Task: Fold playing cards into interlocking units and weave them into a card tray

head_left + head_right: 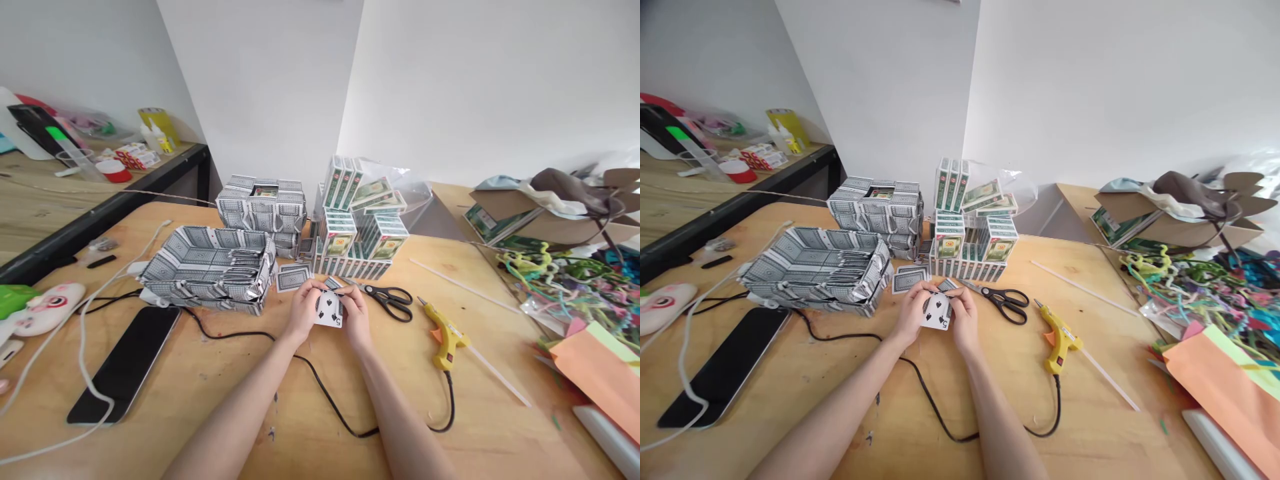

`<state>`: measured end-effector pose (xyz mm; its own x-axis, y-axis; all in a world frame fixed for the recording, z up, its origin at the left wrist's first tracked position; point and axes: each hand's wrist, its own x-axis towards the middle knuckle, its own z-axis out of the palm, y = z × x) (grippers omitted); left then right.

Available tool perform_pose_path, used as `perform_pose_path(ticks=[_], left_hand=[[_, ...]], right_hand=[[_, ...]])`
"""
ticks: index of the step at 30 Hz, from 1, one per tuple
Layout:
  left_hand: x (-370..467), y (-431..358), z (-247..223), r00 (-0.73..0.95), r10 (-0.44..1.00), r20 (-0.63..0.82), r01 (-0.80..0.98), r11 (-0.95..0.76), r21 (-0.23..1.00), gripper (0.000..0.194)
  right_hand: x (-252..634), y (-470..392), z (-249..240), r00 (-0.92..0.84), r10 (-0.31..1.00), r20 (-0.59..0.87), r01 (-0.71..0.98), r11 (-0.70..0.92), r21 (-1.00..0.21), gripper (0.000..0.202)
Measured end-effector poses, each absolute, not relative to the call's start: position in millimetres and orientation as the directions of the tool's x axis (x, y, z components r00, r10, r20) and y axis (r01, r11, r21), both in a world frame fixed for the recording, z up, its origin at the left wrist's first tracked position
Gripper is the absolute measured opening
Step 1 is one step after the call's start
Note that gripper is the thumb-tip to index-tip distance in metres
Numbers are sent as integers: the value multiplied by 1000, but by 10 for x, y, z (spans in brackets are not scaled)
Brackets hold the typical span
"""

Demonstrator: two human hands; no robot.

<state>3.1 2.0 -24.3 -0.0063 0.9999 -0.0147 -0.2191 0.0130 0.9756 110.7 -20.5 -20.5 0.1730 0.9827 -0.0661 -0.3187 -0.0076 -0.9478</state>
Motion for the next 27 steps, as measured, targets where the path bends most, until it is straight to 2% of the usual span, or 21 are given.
perform_pose_path(ticks=[3,7,10,14,18,24,27], left_hand=[[8,27,-224,3,998,63,-148,-62,987,12],[-36,21,-183,26,988,155,-46,-153,987,14],[-80,5,-154,69,968,243,70,-248,966,13],[-131,-11,-133,103,943,316,167,-329,929,12],[-148,8,-146,121,958,260,128,-274,953,11],[-133,83,-165,125,992,17,-86,-6,996,15],[-102,77,-172,106,994,31,-74,-23,997,18]], right_hand=[[1123,-208,-185,131,986,-100,-410,-38,-911,11],[1133,-171,-176,83,980,-182,-471,-123,-873,31],[1155,-138,-200,46,967,-250,-446,-204,-872,30],[1218,-117,-238,-61,974,-219,-412,-224,-883,28],[1250,-110,-262,-43,976,-214,-368,-214,-905,30],[1199,-121,-265,79,983,-166,-326,-132,-936,31],[1168,-138,-238,168,978,-121,-230,-81,-970,33]])
